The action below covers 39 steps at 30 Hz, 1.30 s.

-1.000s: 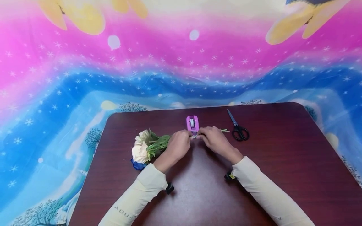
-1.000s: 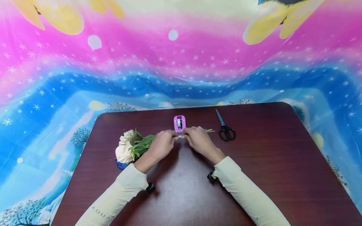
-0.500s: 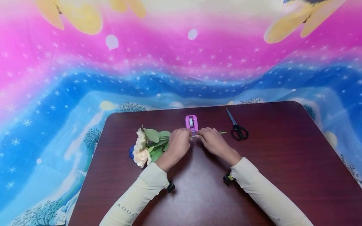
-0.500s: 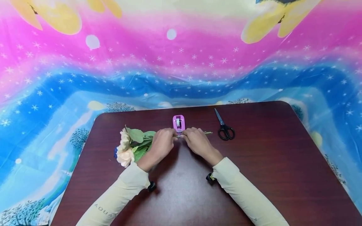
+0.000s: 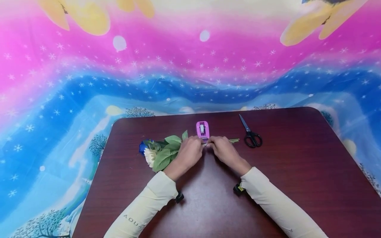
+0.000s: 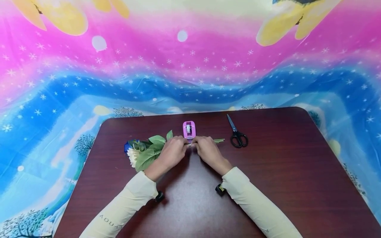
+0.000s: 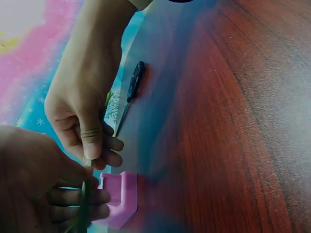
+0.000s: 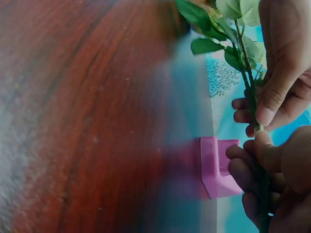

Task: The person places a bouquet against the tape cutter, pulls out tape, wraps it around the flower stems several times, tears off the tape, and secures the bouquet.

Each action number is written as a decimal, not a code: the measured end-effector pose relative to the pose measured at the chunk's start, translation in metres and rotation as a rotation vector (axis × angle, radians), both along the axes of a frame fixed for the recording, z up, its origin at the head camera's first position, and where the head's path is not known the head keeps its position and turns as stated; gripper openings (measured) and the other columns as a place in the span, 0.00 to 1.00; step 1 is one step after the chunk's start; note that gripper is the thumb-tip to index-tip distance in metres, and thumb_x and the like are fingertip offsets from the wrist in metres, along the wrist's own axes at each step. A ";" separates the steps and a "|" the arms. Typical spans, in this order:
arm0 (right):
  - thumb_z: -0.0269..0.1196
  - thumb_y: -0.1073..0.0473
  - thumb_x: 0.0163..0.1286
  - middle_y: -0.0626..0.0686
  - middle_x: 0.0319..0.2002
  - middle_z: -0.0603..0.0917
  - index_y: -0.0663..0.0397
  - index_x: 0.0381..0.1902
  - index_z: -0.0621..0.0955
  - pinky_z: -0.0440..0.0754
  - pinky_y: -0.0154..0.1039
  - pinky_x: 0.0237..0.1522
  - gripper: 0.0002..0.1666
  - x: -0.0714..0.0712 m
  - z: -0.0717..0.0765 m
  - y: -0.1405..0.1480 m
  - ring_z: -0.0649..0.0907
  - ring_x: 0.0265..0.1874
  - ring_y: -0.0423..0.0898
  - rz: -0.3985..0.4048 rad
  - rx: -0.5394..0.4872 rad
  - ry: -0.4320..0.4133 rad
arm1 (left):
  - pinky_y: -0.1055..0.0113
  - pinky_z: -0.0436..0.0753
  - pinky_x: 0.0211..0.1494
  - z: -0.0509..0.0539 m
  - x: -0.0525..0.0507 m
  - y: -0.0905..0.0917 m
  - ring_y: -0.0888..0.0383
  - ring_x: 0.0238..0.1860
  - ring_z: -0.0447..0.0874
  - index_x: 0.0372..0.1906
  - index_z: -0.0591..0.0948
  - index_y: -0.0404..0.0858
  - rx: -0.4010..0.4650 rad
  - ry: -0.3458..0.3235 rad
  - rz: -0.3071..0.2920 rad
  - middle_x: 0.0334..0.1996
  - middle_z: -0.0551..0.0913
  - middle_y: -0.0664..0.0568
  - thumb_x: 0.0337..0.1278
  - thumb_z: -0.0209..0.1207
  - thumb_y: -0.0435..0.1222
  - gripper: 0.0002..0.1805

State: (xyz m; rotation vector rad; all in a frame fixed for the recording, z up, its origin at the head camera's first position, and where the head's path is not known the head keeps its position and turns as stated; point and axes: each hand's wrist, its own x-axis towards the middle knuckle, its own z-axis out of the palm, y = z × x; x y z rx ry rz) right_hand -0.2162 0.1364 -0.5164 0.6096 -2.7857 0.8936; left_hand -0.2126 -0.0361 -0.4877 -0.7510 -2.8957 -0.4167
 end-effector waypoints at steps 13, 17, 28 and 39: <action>0.68 0.57 0.70 0.51 0.36 0.91 0.53 0.40 0.87 0.82 0.43 0.35 0.06 -0.001 0.000 -0.001 0.87 0.32 0.45 -0.016 0.034 0.010 | 0.56 0.81 0.40 0.001 -0.007 0.001 0.49 0.33 0.86 0.29 0.84 0.40 -0.024 -0.035 0.040 0.28 0.87 0.51 0.57 0.67 0.29 0.04; 0.68 0.57 0.71 0.51 0.34 0.90 0.53 0.39 0.87 0.82 0.43 0.34 0.06 -0.002 0.002 -0.001 0.86 0.30 0.44 -0.013 0.080 0.005 | 0.57 0.80 0.42 -0.001 -0.007 0.001 0.50 0.34 0.85 0.33 0.85 0.39 -0.044 -0.009 0.057 0.30 0.86 0.51 0.55 0.68 0.29 0.03; 0.67 0.57 0.72 0.53 0.29 0.88 0.53 0.37 0.85 0.81 0.45 0.31 0.06 0.001 -0.001 -0.002 0.85 0.26 0.46 -0.041 0.098 -0.046 | 0.57 0.82 0.42 -0.006 -0.004 0.002 0.49 0.34 0.84 0.37 0.81 0.36 -0.021 -0.013 0.032 0.31 0.83 0.49 0.57 0.67 0.28 0.06; 0.66 0.57 0.72 0.53 0.33 0.88 0.52 0.38 0.85 0.82 0.46 0.34 0.04 0.004 -0.002 -0.003 0.86 0.31 0.47 -0.019 0.078 -0.042 | 0.57 0.84 0.37 -0.007 -0.007 -0.002 0.50 0.33 0.86 0.37 0.77 0.37 0.129 -0.219 0.029 0.29 0.85 0.49 0.65 0.64 0.29 0.05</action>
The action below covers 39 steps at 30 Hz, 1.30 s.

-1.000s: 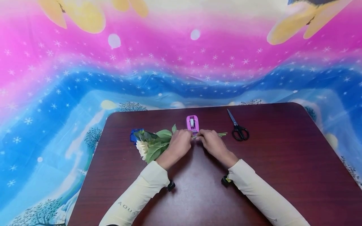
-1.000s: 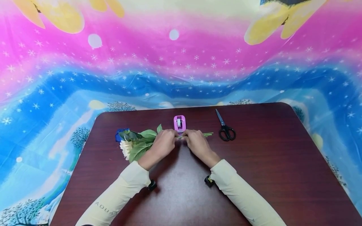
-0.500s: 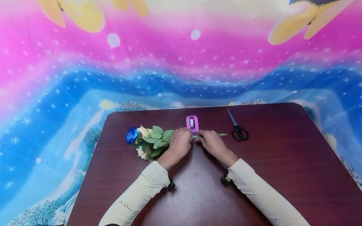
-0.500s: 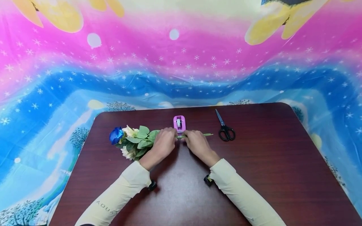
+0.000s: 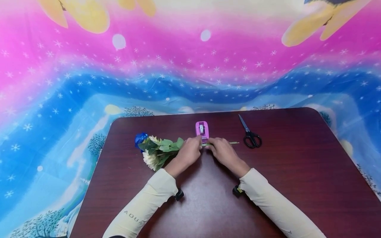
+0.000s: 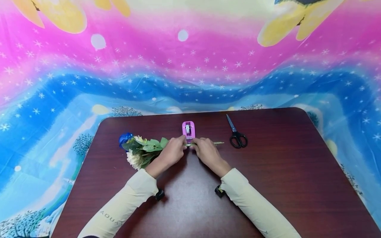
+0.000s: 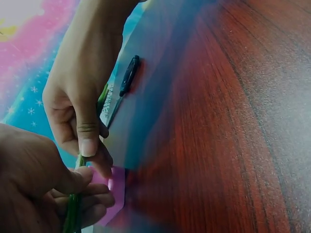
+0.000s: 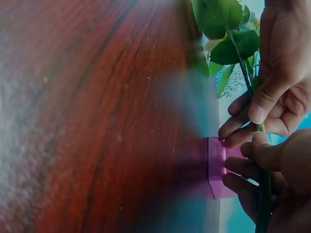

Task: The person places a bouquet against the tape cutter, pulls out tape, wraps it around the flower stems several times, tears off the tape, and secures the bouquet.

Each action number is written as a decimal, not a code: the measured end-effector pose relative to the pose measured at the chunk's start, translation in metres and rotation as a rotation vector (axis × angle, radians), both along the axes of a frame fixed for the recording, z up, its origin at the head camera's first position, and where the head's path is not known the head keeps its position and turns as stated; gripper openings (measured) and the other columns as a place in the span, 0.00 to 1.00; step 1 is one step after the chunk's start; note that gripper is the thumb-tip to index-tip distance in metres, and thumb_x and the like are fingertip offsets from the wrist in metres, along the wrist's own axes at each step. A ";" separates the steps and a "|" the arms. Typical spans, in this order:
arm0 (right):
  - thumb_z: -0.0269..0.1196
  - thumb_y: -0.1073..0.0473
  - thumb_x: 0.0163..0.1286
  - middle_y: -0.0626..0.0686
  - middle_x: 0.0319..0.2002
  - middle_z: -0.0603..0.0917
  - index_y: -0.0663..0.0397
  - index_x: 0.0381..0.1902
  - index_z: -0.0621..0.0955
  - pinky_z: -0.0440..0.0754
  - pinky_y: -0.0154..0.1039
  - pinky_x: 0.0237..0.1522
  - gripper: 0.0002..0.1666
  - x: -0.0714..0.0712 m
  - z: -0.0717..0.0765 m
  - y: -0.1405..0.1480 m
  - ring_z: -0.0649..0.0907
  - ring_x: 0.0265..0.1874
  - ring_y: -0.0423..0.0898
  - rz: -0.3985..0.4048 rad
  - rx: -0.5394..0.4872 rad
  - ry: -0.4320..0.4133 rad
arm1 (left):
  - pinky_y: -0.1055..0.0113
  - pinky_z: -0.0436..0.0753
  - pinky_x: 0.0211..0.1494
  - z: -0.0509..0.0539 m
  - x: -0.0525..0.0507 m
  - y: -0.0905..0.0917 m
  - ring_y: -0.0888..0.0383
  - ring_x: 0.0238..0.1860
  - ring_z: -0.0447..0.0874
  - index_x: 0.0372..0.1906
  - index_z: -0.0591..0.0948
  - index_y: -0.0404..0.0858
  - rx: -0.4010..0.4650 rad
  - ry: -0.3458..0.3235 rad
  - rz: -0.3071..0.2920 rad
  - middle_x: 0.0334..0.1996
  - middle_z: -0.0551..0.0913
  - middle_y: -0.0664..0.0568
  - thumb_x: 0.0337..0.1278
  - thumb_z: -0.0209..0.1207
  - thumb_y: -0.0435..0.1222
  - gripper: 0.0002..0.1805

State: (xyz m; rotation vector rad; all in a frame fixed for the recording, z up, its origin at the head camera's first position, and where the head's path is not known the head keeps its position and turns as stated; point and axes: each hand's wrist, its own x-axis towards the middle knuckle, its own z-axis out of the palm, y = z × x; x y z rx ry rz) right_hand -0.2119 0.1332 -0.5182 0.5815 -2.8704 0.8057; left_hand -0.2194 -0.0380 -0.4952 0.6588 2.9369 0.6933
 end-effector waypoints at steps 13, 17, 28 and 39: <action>0.62 0.58 0.76 0.58 0.72 0.75 0.52 0.60 0.82 0.82 0.43 0.40 0.17 0.001 -0.003 0.004 0.87 0.39 0.46 0.150 -0.026 -0.093 | 0.55 0.85 0.54 0.000 0.000 0.000 0.46 0.62 0.83 0.67 0.75 0.31 -0.168 -0.100 -0.025 0.65 0.80 0.38 0.65 0.63 0.32 0.26; 0.60 0.57 0.77 0.58 0.76 0.68 0.53 0.45 0.83 0.81 0.42 0.39 0.07 0.001 -0.001 0.004 0.85 0.37 0.49 0.176 -0.003 -0.134 | 0.54 0.78 0.68 0.001 0.000 0.001 0.45 0.79 0.63 0.75 0.65 0.29 -0.188 -0.133 -0.038 0.77 0.63 0.36 0.64 0.63 0.31 0.36; 0.60 0.56 0.77 0.58 0.78 0.65 0.54 0.44 0.83 0.82 0.44 0.40 0.09 0.005 0.008 0.002 0.86 0.50 0.55 0.162 0.093 -0.186 | 0.53 0.82 0.62 0.006 0.005 0.000 0.46 0.65 0.81 0.62 0.77 0.33 -0.186 -0.151 -0.047 0.62 0.83 0.41 0.66 0.62 0.32 0.21; 0.68 0.58 0.71 0.48 0.26 0.86 0.50 0.37 0.86 0.75 0.38 0.25 0.02 0.011 0.015 0.000 0.75 0.19 0.38 -0.019 0.045 0.073 | 0.58 0.80 0.27 0.012 0.012 -0.003 0.51 0.28 0.86 0.39 0.80 0.41 -0.141 0.096 0.037 0.28 0.87 0.52 0.62 0.67 0.34 0.06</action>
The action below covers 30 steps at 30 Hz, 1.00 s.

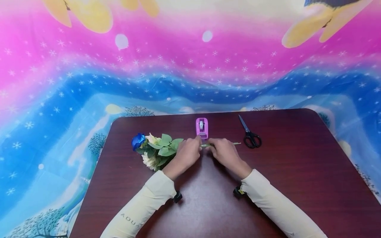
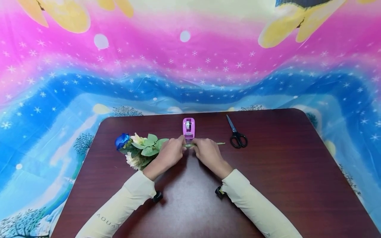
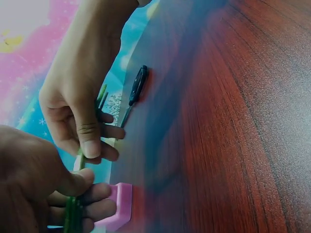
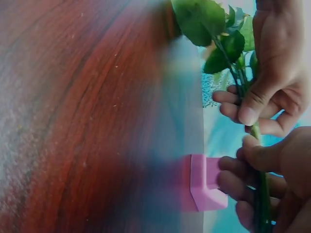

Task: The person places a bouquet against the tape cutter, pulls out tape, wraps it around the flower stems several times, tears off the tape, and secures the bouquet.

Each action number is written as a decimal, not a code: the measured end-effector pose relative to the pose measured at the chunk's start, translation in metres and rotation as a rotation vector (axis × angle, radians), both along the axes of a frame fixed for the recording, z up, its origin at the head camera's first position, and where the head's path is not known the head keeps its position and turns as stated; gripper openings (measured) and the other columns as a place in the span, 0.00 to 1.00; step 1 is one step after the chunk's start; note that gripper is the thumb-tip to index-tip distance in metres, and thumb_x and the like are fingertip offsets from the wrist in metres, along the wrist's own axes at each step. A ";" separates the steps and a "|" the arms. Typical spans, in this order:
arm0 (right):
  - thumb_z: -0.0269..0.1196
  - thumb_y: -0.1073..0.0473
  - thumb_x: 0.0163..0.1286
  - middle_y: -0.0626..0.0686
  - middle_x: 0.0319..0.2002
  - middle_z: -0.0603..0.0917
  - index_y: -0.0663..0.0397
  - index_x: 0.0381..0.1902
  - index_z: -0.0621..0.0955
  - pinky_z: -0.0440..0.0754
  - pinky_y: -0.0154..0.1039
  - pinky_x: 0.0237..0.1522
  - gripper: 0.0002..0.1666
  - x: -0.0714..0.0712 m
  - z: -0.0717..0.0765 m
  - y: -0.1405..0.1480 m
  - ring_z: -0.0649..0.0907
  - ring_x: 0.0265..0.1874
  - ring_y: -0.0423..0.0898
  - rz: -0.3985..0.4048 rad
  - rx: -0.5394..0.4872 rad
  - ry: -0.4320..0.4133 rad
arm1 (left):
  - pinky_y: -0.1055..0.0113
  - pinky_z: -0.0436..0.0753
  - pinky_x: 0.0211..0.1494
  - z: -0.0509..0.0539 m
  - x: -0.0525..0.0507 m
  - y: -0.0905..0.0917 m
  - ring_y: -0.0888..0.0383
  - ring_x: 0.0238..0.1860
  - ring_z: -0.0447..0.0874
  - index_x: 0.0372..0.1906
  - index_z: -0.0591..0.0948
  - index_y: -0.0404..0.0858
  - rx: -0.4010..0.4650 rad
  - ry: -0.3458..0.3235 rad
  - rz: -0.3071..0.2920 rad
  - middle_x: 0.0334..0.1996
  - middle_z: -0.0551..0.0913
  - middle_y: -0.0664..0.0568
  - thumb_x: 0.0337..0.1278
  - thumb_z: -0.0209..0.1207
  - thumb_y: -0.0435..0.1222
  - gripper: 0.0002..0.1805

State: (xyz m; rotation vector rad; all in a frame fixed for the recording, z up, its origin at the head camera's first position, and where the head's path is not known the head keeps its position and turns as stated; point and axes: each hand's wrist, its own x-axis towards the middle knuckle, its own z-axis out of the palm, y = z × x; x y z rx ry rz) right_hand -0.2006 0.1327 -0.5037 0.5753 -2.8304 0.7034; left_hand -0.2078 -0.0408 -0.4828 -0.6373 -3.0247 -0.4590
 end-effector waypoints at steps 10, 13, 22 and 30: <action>0.59 0.54 0.78 0.51 0.39 0.89 0.53 0.45 0.85 0.76 0.45 0.41 0.12 -0.003 0.002 -0.004 0.84 0.37 0.47 -0.011 -0.033 -0.020 | 0.58 0.79 0.34 0.003 -0.001 -0.004 0.53 0.25 0.83 0.41 0.80 0.39 0.084 0.133 0.010 0.24 0.85 0.53 0.61 0.66 0.31 0.07; 0.55 0.54 0.81 0.50 0.40 0.89 0.53 0.45 0.86 0.74 0.44 0.42 0.14 -0.003 0.003 -0.005 0.84 0.41 0.48 -0.016 -0.031 0.007 | 0.60 0.78 0.36 0.007 0.000 -0.003 0.54 0.28 0.84 0.42 0.80 0.39 0.103 0.075 0.013 0.27 0.86 0.53 0.65 0.63 0.33 0.04; 0.62 0.59 0.75 0.51 0.35 0.88 0.54 0.39 0.86 0.69 0.42 0.37 0.07 -0.001 -0.002 -0.005 0.84 0.36 0.50 -0.025 -0.101 0.120 | 0.60 0.76 0.39 0.013 -0.001 -0.001 0.51 0.34 0.84 0.43 0.87 0.38 0.020 0.007 -0.012 0.33 0.87 0.50 0.70 0.59 0.35 0.08; 0.66 0.62 0.71 0.52 0.38 0.89 0.53 0.41 0.85 0.68 0.42 0.39 0.03 0.000 -0.001 -0.004 0.82 0.38 0.51 -0.021 -0.180 0.127 | 0.60 0.76 0.42 0.017 -0.001 -0.002 0.51 0.39 0.85 0.48 0.88 0.38 0.055 0.040 -0.010 0.38 0.89 0.49 0.64 0.63 0.30 0.10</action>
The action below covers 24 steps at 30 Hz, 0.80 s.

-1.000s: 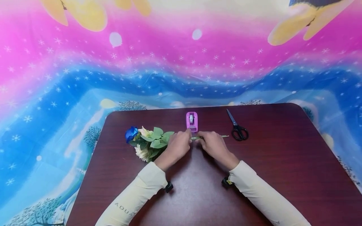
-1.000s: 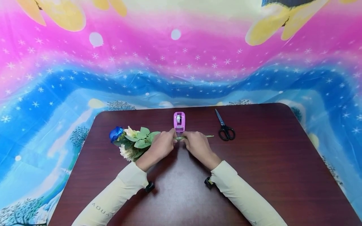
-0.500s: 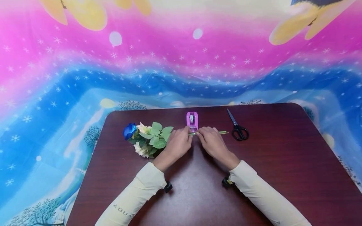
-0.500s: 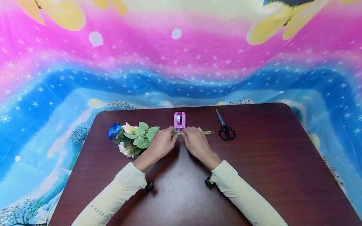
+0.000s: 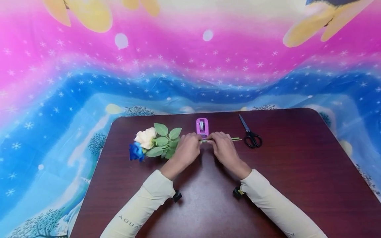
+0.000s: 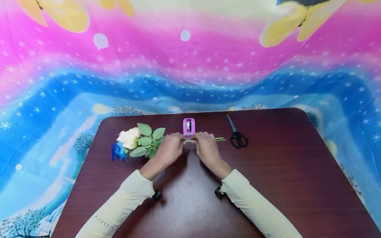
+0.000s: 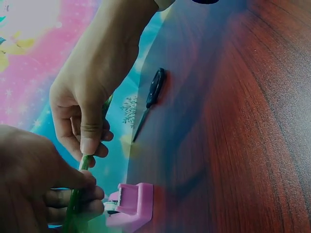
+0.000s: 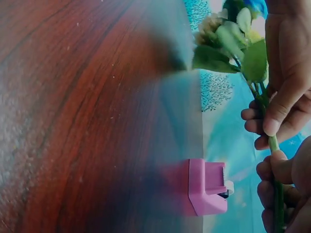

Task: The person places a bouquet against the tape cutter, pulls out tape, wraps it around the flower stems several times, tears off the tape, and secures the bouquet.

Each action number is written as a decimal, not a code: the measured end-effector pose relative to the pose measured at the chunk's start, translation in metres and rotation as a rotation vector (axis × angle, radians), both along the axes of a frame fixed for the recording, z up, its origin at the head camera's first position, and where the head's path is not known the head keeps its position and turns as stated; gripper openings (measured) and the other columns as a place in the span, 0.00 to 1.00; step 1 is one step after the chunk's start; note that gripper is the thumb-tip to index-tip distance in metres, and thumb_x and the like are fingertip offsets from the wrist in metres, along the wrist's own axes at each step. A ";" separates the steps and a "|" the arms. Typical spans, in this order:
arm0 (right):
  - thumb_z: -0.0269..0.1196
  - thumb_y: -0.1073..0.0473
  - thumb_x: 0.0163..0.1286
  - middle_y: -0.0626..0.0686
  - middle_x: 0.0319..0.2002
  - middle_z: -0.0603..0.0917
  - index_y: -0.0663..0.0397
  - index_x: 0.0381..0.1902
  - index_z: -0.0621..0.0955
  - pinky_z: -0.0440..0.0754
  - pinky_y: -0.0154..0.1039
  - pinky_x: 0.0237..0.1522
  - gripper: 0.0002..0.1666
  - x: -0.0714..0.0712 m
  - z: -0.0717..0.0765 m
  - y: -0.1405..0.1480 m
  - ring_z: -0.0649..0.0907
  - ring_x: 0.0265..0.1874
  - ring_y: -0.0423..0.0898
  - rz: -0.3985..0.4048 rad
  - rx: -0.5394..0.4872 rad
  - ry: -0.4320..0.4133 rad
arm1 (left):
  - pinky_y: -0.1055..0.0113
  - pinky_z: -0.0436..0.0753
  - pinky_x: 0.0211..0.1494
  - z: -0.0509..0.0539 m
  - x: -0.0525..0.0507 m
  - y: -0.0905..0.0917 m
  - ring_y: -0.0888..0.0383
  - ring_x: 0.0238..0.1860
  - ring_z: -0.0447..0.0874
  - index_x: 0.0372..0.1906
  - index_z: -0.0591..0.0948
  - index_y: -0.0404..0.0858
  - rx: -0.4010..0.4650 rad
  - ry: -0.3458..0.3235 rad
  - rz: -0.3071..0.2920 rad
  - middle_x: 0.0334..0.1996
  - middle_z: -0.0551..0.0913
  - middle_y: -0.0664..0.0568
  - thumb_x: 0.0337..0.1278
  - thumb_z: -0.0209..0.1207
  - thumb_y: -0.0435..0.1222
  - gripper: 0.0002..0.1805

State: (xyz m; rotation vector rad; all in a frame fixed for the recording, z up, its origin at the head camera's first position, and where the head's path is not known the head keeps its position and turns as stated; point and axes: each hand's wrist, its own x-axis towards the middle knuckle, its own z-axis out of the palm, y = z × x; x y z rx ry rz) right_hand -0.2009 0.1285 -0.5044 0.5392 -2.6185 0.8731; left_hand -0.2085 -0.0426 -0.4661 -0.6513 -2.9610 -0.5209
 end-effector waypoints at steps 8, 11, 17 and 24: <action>0.69 0.60 0.69 0.52 0.38 0.89 0.53 0.40 0.85 0.71 0.43 0.40 0.04 0.001 -0.001 -0.001 0.83 0.39 0.50 -0.021 0.015 -0.024 | 0.58 0.79 0.47 -0.004 -0.001 -0.002 0.51 0.42 0.86 0.45 0.88 0.40 0.007 0.019 0.020 0.39 0.89 0.51 0.60 0.66 0.28 0.10; 0.69 0.60 0.69 0.51 0.36 0.89 0.53 0.41 0.86 0.72 0.43 0.39 0.04 0.000 0.000 -0.001 0.83 0.37 0.50 -0.034 0.018 -0.043 | 0.58 0.78 0.47 -0.005 -0.001 -0.002 0.51 0.41 0.86 0.44 0.88 0.40 0.000 0.039 0.018 0.38 0.88 0.51 0.59 0.67 0.28 0.10; 0.67 0.59 0.72 0.51 0.37 0.91 0.54 0.44 0.87 0.73 0.43 0.38 0.07 -0.001 0.005 -0.002 0.82 0.34 0.48 -0.022 0.102 -0.082 | 0.59 0.76 0.43 -0.007 -0.003 -0.002 0.52 0.38 0.86 0.40 0.88 0.41 -0.030 0.115 0.017 0.34 0.88 0.52 0.56 0.68 0.27 0.08; 0.62 0.57 0.75 0.50 0.36 0.90 0.54 0.41 0.88 0.76 0.44 0.36 0.09 -0.005 0.005 0.000 0.84 0.34 0.48 0.002 0.218 -0.073 | 0.61 0.73 0.38 -0.012 -0.003 -0.001 0.53 0.34 0.84 0.35 0.88 0.41 -0.028 0.203 0.014 0.30 0.87 0.53 0.53 0.71 0.28 0.07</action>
